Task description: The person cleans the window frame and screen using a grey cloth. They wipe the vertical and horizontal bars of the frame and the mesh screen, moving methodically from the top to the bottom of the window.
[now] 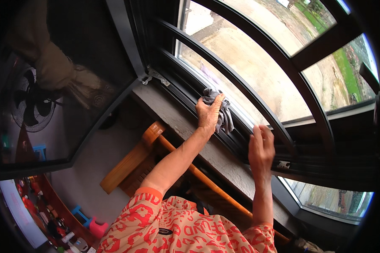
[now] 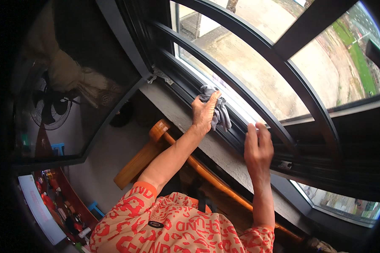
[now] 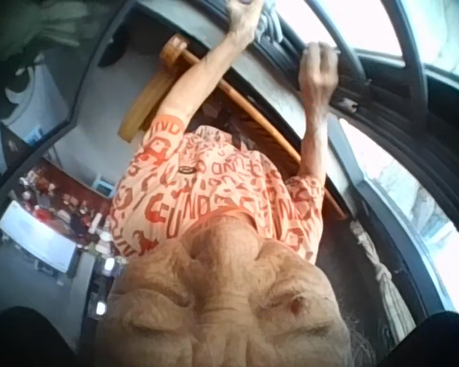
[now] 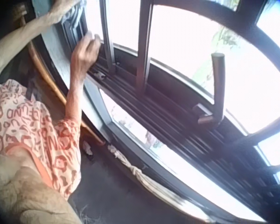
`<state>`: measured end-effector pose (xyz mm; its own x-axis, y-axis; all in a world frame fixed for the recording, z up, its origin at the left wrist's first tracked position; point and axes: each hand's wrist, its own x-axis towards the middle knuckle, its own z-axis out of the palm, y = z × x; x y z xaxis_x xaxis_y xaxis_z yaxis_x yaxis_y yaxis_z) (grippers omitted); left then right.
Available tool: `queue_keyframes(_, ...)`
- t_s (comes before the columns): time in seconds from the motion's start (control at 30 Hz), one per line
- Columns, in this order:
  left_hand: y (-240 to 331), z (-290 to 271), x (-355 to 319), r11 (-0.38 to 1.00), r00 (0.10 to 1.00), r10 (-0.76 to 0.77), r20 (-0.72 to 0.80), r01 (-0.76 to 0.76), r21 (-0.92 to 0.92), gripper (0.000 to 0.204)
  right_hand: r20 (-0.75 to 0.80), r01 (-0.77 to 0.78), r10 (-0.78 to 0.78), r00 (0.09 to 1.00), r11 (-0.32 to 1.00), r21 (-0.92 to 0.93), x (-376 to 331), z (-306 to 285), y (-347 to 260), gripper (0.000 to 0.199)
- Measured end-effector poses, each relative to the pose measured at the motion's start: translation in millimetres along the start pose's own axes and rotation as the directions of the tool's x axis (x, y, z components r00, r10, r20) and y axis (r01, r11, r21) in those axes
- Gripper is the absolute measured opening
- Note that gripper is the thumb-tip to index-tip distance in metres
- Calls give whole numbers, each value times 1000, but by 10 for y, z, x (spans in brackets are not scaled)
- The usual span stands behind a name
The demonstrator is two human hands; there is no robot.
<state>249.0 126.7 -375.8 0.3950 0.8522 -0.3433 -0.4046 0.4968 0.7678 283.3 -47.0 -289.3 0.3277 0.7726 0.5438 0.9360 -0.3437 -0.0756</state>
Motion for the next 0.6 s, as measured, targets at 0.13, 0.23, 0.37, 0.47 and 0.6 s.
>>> queue_keyframes(0.13, -3, 34, -51, 986, 994, -34, 99, 49, -156, 22, 198, -91, 123, 972, 982, -164, -21, 299, 190, 26)
queue_keyframes(0.23, -36, -43, 118, 990, 996, -18, 82, 29, -139, 25, 269, -155, 174, 947, 984, -90, 1, 318, 215, 25)
queue_keyframes(0.37, 265, -110, 280, 999, 999, 28, -25, -29, -36, 42, 107, -69, 62, 992, 996, 63, -65, 404, 325, 22)
queue_keyframes(0.47, 252, -126, 378, 996, 995, 77, -71, -79, -33, 43, 74, -99, 89, 993, 984, 147, -90, 407, 322, 21)
queue_keyframes(0.6, 115, -100, 276, 999, 998, 49, -39, -49, 6, 42, 54, -130, 121, 991, 968, 215, -79, 412, 309, 20)
